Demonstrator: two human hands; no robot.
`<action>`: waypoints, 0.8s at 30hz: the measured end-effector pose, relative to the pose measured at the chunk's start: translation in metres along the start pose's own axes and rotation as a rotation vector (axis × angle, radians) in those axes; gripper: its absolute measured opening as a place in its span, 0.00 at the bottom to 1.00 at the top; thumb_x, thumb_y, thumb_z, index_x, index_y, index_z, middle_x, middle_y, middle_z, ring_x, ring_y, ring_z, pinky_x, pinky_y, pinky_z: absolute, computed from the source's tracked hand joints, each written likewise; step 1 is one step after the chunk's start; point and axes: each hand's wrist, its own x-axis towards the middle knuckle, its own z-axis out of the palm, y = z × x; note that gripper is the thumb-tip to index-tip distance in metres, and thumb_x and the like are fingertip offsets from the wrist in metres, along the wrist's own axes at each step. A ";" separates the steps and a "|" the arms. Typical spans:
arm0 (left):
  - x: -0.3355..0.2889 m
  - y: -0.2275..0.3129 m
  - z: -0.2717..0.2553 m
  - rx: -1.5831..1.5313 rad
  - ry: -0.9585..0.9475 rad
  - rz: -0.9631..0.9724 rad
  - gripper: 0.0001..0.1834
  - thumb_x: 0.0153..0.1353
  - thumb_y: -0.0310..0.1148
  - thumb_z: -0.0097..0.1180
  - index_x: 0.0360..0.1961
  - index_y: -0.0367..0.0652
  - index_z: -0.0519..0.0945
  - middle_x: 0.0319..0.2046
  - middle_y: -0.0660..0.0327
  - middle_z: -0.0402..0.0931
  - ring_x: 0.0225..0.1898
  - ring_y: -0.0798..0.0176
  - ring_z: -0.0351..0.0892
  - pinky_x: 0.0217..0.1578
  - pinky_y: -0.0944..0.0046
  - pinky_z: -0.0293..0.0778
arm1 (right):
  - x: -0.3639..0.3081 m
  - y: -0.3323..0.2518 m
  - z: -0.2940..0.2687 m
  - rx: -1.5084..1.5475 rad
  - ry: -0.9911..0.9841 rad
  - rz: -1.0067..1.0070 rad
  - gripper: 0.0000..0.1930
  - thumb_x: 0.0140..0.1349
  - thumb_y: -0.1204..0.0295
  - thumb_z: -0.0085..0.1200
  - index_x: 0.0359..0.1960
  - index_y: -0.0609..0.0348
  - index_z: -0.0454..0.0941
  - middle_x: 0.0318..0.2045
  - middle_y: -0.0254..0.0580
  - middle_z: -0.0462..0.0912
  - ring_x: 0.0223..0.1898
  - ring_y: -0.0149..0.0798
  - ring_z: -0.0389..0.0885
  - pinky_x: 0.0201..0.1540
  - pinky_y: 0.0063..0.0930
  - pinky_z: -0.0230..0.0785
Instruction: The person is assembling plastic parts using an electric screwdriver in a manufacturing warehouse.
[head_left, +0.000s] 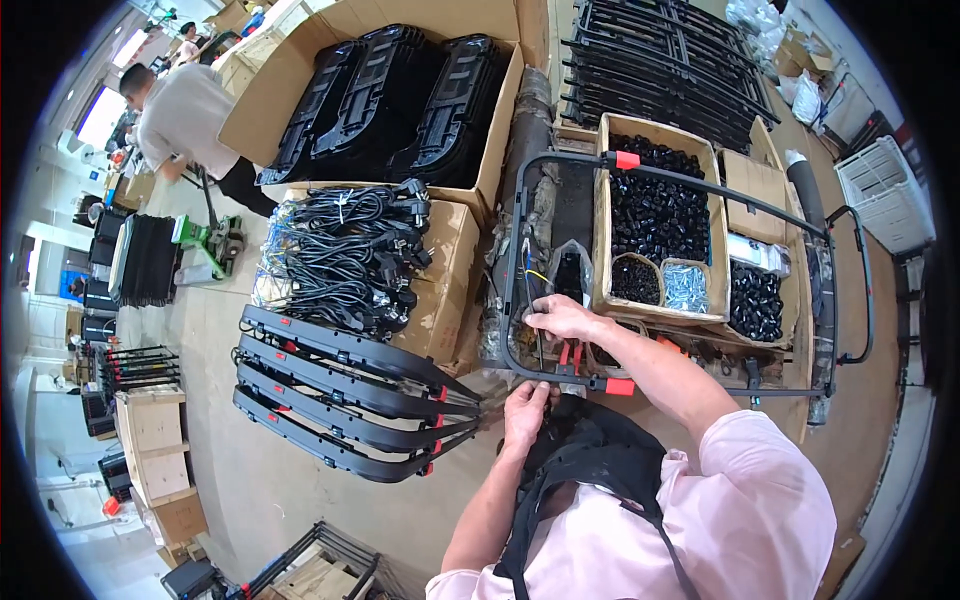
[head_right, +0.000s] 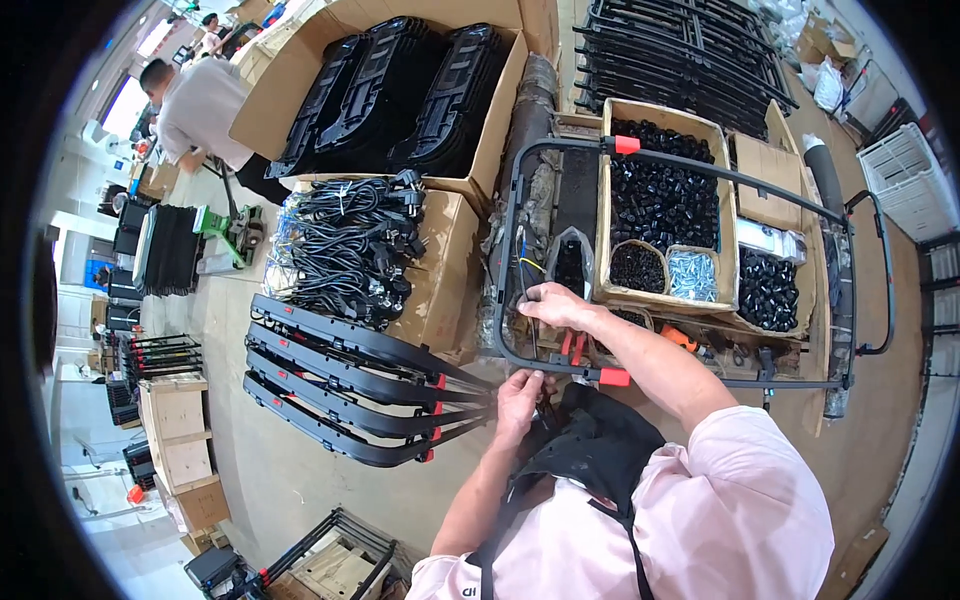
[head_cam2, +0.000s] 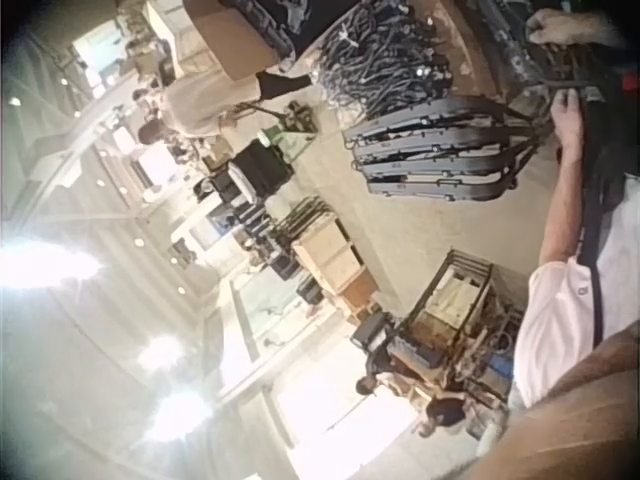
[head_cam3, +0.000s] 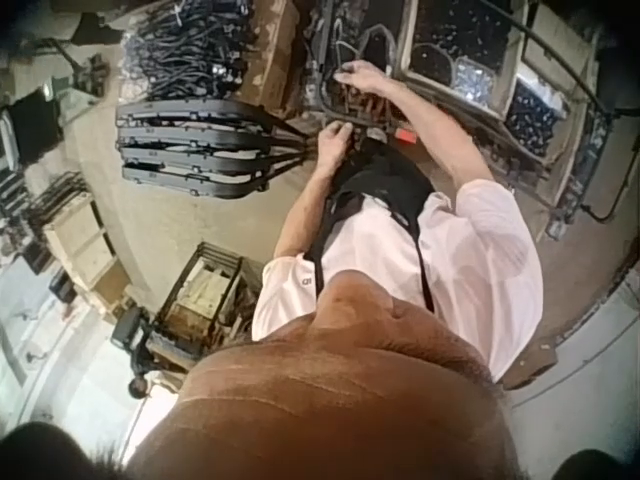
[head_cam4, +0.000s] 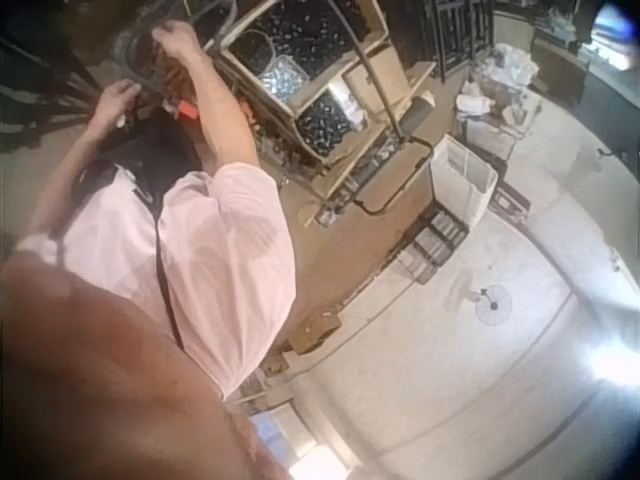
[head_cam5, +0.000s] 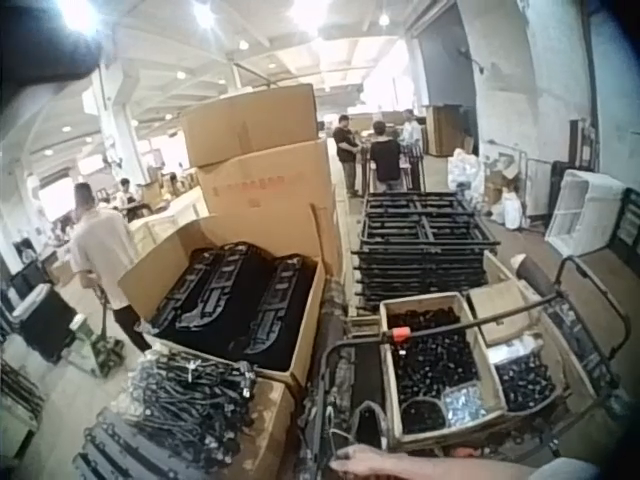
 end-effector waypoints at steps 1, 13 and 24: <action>-0.001 0.000 0.002 -0.028 0.021 -0.024 0.11 0.76 0.33 0.57 0.41 0.37 0.86 0.35 0.61 0.88 0.33 0.72 0.82 0.35 0.70 0.74 | 0.000 0.000 -0.006 -0.019 -0.049 0.000 0.14 0.71 0.59 0.58 0.45 0.57 0.86 0.25 0.29 0.81 0.25 0.26 0.77 0.30 0.27 0.70; 0.009 -0.012 0.012 0.049 0.023 -0.026 0.14 0.78 0.37 0.55 0.44 0.39 0.87 0.36 0.64 0.88 0.36 0.71 0.81 0.39 0.68 0.74 | 0.117 0.120 -0.096 -1.583 0.158 -0.373 0.08 0.56 0.67 0.59 0.28 0.47 0.91 0.31 0.40 0.91 0.36 0.44 0.89 0.38 0.42 0.71; 0.000 -0.018 0.016 -0.031 0.134 0.035 0.14 0.77 0.40 0.57 0.44 0.41 0.86 0.33 0.68 0.85 0.34 0.73 0.80 0.36 0.68 0.76 | 0.124 0.113 -0.039 -1.661 0.007 -0.090 0.14 0.68 0.65 0.52 0.40 0.40 0.94 0.45 0.34 0.93 0.48 0.40 0.90 0.44 0.42 0.72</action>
